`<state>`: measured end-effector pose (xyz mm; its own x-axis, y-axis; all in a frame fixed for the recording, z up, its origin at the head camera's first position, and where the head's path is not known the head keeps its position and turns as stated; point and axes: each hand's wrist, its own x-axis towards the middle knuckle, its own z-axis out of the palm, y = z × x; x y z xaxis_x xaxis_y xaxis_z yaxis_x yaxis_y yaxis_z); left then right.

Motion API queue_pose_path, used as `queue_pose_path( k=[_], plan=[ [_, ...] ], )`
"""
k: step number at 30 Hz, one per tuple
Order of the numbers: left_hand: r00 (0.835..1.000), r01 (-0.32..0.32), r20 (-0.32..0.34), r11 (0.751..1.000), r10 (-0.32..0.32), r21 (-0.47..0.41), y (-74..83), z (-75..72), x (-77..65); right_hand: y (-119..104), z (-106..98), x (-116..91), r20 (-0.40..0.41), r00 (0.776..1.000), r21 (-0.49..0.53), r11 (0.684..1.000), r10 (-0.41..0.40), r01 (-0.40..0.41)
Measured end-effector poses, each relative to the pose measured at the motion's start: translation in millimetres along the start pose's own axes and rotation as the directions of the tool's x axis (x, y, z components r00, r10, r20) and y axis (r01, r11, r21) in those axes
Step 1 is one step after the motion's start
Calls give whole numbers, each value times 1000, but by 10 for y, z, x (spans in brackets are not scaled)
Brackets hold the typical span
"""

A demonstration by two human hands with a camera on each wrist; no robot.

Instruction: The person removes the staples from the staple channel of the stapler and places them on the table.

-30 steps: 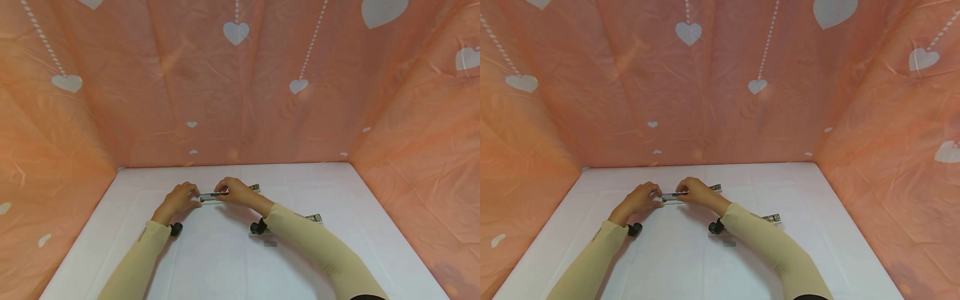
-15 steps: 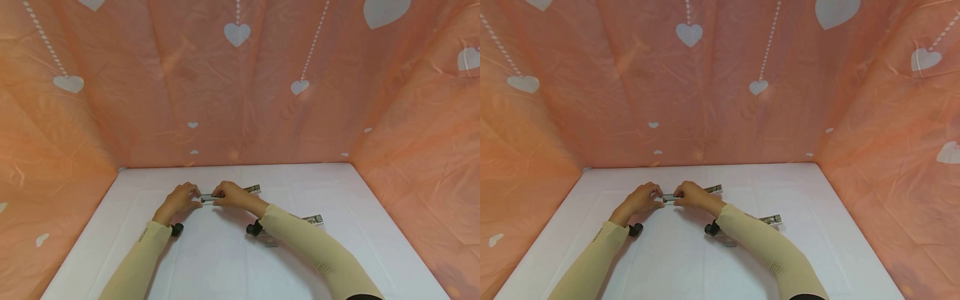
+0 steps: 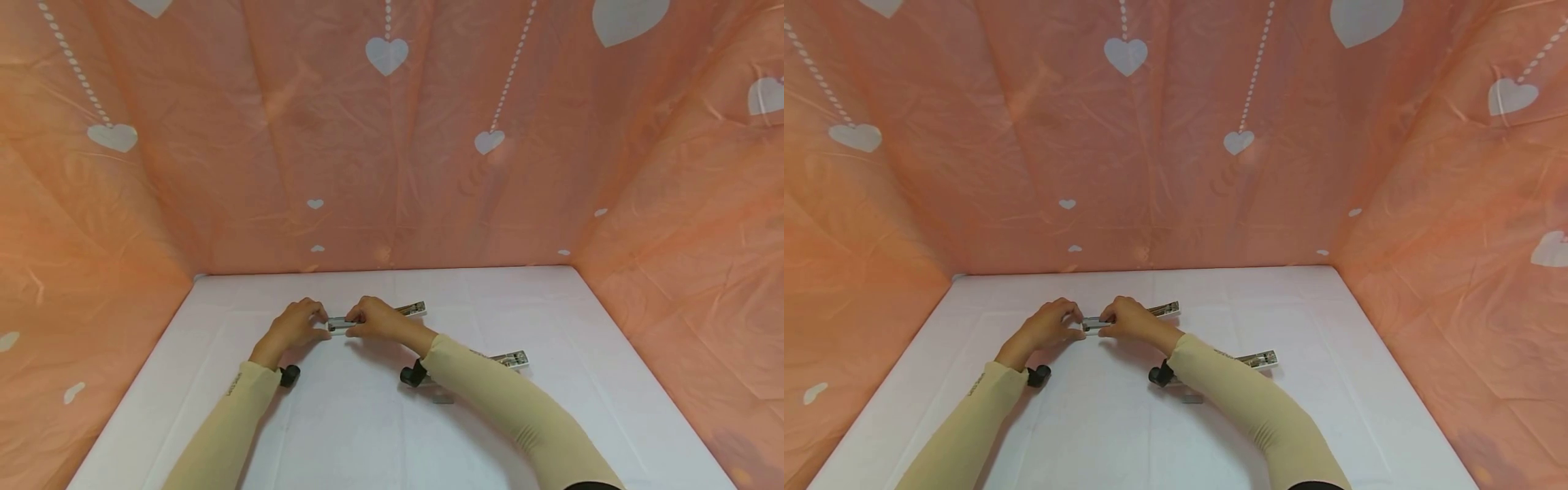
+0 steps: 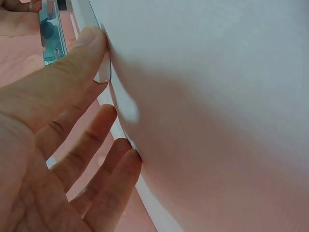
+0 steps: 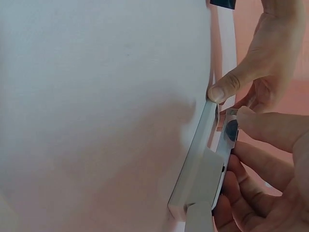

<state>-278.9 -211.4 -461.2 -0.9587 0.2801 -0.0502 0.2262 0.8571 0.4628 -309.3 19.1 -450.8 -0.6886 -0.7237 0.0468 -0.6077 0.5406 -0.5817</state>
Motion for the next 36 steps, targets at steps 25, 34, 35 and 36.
queue_pose_path(
  k=[25,34,35,36],
  plan=[
    [1000,-4,-1,1000,4,2,10,8,1,6,-35,55,-67,982,190,968,177,-162],
    [1000,2,-1,1000,-2,-2,-1,-3,3,12,-3,148,-76,982,181,971,174,-158],
    [1000,3,0,1000,-3,-5,-1,-4,2,14,3,158,-79,982,177,972,170,-154],
    [1000,4,2,1000,-3,-7,-1,-3,0,17,9,166,-81,983,173,974,165,-149]
  ],
)
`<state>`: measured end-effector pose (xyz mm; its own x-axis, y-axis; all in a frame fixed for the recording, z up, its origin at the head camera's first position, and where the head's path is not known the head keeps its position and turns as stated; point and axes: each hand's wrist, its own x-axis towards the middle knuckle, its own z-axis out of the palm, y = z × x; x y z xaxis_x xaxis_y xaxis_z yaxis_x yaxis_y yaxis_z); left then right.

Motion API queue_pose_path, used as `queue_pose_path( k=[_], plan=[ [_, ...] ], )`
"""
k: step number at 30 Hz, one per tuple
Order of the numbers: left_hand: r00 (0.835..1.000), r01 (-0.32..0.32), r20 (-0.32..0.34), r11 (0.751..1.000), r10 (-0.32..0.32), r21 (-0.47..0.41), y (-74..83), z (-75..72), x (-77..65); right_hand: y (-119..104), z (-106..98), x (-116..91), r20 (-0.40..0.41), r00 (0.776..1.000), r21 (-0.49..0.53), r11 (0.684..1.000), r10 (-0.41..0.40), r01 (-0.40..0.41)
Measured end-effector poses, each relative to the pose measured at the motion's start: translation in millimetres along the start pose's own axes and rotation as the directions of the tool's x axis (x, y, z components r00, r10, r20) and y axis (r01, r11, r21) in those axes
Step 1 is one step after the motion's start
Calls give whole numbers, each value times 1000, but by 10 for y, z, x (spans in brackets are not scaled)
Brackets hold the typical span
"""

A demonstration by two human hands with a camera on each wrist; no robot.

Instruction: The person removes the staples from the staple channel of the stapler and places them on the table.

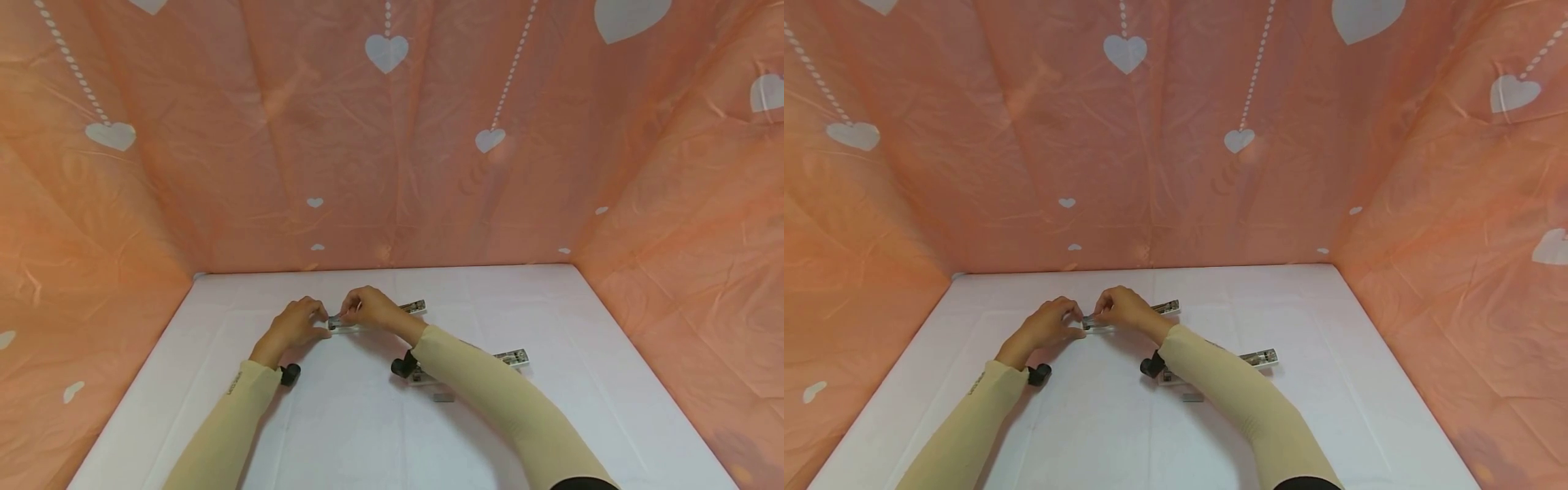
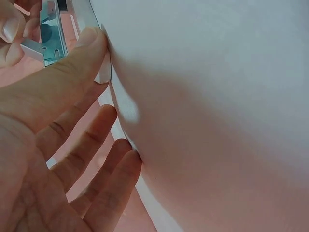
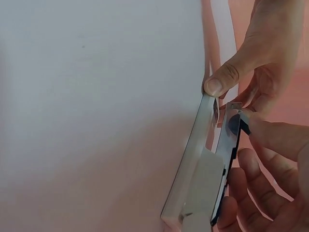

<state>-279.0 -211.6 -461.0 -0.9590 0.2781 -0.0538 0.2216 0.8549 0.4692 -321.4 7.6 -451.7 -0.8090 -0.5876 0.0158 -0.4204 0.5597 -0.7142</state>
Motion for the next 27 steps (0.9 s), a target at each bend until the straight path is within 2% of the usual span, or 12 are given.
queue_pose_path(
  k=[6,14,21,27],
  plan=[
    [1000,1,5,1000,-1,-17,5,-2,-13,-14,16,22,-15,1000,-41,999,-25,25],
    [1000,-3,1,1000,3,-10,2,4,-13,-33,16,28,-49,999,-132,991,-19,12],
    [1000,3,-2,1000,-3,-12,4,-3,-21,-68,22,34,-39,998,-211,977,-47,37],
    [1000,8,0,1000,-8,-21,-5,7,-15,-76,9,14,-42,999,-217,976,-33,23]
  ],
)
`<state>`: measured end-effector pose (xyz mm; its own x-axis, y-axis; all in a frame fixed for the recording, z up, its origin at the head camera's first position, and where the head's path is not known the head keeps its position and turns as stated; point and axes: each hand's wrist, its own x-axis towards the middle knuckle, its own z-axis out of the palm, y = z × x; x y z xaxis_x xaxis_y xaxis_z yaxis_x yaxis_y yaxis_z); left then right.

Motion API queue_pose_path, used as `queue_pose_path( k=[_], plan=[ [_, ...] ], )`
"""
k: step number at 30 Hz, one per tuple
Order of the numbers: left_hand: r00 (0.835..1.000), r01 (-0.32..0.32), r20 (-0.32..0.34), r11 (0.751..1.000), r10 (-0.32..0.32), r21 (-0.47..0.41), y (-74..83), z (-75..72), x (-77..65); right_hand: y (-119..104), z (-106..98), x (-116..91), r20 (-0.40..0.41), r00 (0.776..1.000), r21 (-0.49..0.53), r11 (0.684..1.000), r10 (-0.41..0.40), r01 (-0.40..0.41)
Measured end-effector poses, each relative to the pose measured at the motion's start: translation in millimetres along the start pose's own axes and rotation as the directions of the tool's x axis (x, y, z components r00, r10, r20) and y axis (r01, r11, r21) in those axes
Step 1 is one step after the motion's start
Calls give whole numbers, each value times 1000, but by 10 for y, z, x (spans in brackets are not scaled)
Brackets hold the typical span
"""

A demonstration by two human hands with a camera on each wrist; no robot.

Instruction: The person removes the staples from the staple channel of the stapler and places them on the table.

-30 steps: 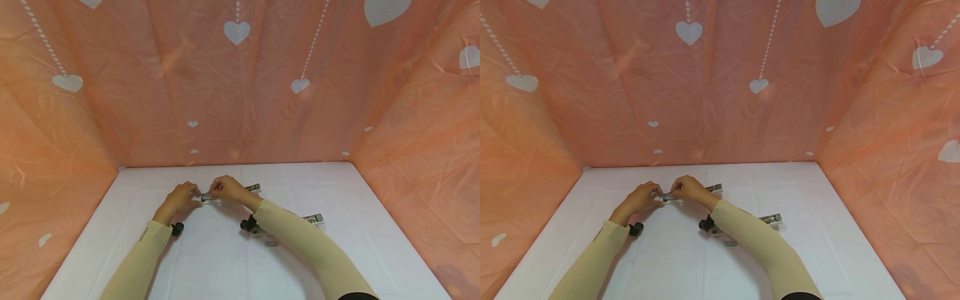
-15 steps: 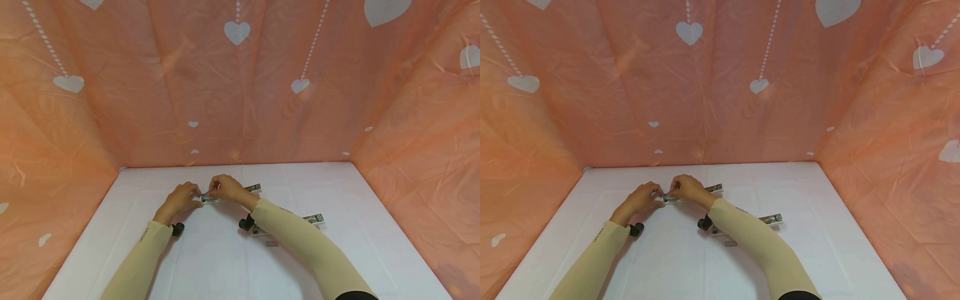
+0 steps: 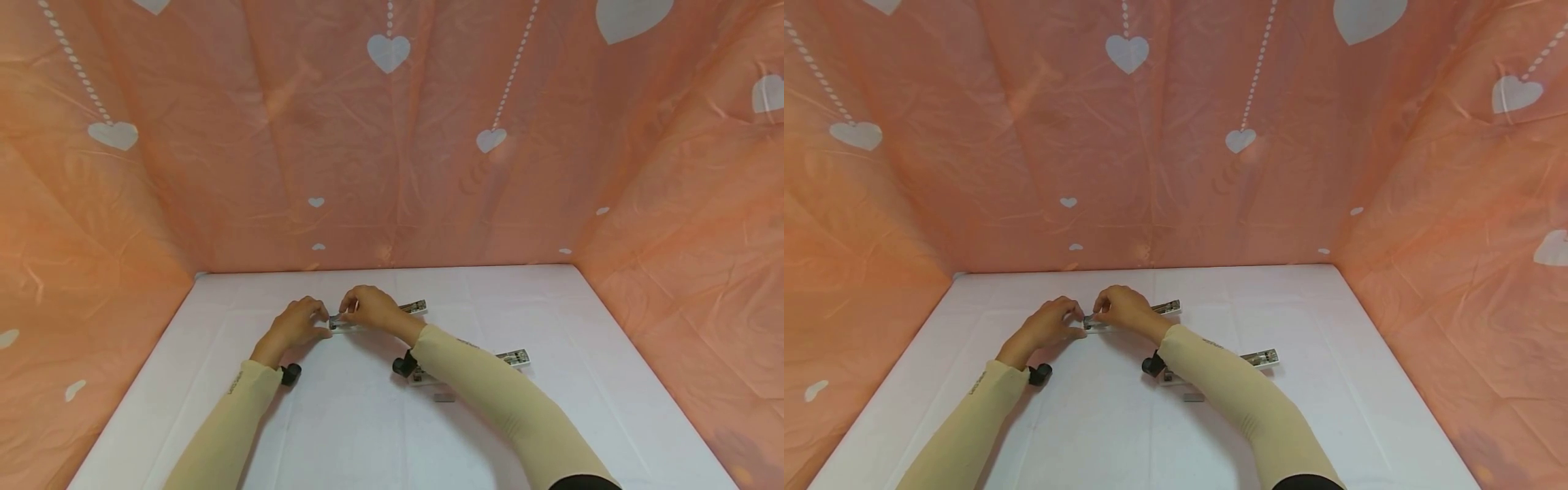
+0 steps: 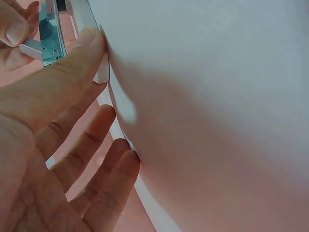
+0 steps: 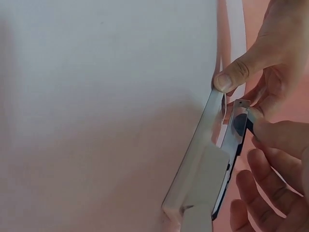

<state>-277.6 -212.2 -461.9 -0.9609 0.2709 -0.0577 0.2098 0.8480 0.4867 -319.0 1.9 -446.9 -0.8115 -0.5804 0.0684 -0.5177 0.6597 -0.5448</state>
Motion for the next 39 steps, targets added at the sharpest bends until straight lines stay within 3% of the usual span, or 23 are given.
queue_pose_path(
  k=[6,19,29,39],
  plan=[
    [1000,-6,-3,1000,7,12,11,-9,2,11,-41,-38,-3,1000,32,999,4,-4],
    [1000,-14,-13,1000,14,19,16,2,9,-78,-146,-178,-11,999,0,999,-41,41],
    [1000,-10,-4,1000,10,16,33,-6,-11,16,-116,-274,11,1000,-3,1000,-26,26],
    [1000,-15,-5,1000,15,-1,35,-10,-22,80,-136,-390,42,998,59,998,-39,37]
  ],
)
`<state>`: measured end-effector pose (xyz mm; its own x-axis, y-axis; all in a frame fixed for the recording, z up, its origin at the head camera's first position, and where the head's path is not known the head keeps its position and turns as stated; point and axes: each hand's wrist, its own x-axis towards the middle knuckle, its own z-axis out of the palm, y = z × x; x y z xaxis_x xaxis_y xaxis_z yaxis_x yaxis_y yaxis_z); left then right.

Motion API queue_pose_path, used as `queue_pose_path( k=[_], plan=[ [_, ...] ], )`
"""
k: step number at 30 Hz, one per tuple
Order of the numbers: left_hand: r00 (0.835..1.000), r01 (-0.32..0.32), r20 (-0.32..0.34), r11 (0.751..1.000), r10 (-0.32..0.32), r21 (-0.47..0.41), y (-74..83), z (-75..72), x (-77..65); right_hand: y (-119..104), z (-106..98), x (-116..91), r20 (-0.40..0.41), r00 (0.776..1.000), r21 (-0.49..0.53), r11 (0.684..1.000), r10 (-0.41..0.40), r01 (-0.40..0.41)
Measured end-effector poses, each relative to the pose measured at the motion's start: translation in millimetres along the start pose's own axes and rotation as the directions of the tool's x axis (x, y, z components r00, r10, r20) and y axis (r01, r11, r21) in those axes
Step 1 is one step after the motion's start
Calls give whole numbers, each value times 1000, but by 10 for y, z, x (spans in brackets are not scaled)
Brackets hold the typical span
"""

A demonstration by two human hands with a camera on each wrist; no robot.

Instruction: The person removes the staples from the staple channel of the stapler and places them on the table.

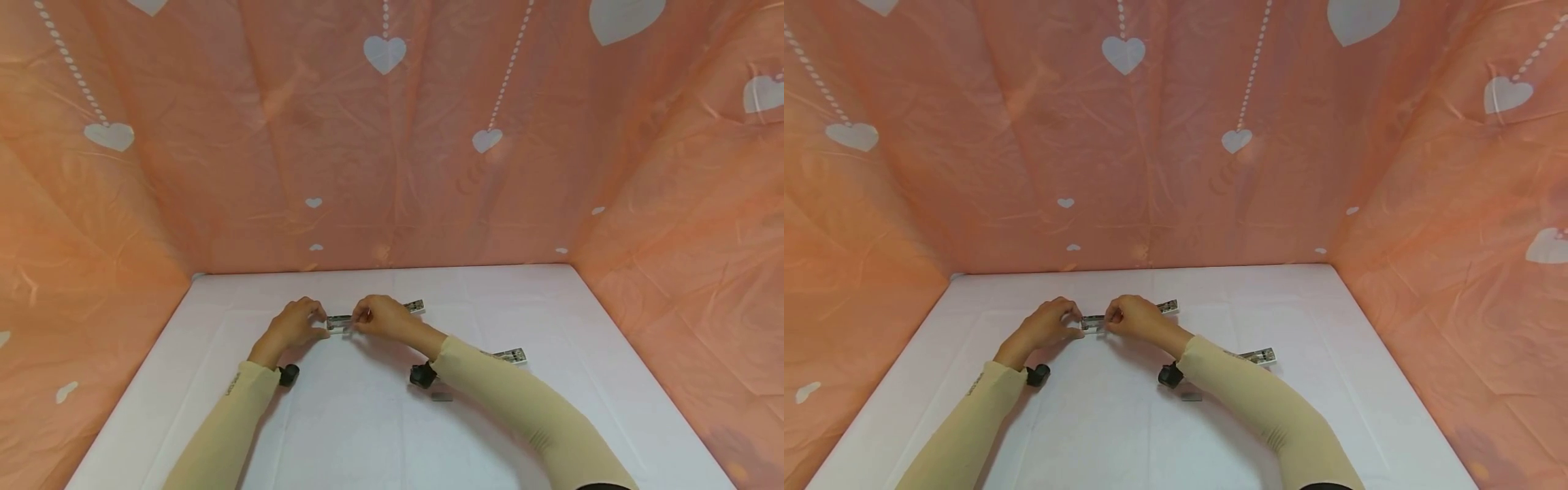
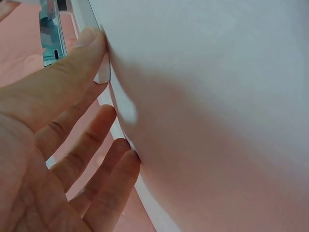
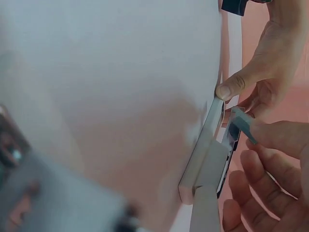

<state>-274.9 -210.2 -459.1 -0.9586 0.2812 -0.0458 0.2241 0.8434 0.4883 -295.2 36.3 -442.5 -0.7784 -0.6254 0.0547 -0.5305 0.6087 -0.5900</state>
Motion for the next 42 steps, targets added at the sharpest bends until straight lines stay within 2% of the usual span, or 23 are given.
queue_pose_path(
  k=[7,30,42],
  plan=[
    [1000,2,-2,1000,-2,3,-12,4,7,-19,28,-30,21,999,-37,999,29,-28],
    [1000,-5,-5,1000,5,16,-30,21,24,-22,129,2,65,997,-146,989,39,-30],
    [1000,-1,-16,1000,2,9,-26,28,18,-32,113,-14,86,996,-216,976,3,16]
  ],
)
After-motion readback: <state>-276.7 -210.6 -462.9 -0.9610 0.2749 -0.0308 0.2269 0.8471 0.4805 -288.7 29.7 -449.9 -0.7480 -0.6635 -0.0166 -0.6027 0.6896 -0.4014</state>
